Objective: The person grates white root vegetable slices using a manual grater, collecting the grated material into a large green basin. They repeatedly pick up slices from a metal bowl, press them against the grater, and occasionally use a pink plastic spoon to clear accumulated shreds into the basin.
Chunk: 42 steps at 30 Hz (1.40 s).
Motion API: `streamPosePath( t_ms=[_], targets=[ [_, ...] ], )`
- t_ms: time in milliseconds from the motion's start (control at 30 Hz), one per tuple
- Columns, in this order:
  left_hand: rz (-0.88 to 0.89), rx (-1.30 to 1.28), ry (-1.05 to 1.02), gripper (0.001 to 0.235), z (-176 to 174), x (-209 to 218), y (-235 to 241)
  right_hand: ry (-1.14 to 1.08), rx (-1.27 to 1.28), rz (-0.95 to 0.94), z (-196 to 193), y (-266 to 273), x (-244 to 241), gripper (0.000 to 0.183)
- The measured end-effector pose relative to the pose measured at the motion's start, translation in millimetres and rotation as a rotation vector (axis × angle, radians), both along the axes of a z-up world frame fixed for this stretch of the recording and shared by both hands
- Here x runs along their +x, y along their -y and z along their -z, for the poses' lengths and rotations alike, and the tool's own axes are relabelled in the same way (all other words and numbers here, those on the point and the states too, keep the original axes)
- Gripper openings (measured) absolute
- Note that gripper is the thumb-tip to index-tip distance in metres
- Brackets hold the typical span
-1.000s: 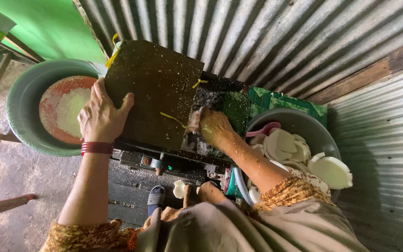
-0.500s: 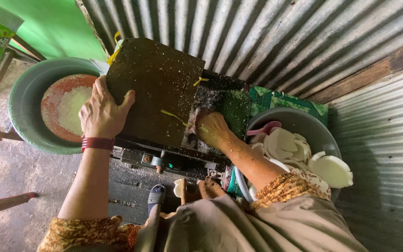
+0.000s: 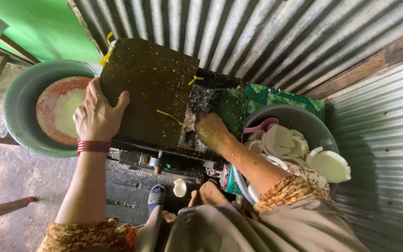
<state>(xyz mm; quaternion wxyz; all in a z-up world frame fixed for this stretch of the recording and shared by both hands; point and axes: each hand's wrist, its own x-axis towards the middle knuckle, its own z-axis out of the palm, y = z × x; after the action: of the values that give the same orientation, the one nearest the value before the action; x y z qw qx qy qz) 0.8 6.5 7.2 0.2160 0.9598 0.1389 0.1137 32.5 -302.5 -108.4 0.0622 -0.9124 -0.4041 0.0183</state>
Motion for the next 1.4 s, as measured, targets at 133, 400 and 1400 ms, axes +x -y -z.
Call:
streamPosePath(
  t_ms=[133,400,1400],
  targets=[
    [0.007,-0.005,0.007,0.071,-2.2,-0.5,2.4,0.005,0.077,-0.022,4.0,-0.6,1.2,0.013],
    [0.005,-0.001,-0.014,0.07,1.1,0.7,-2.1,-0.066,-0.07,-0.081,7.5,-10.6,4.6,0.011],
    [-0.001,0.064,-0.019,0.073,17.4,-1.9,-7.3,-0.139,0.224,1.17,47.4,255.1,-48.1,0.044]
  ],
)
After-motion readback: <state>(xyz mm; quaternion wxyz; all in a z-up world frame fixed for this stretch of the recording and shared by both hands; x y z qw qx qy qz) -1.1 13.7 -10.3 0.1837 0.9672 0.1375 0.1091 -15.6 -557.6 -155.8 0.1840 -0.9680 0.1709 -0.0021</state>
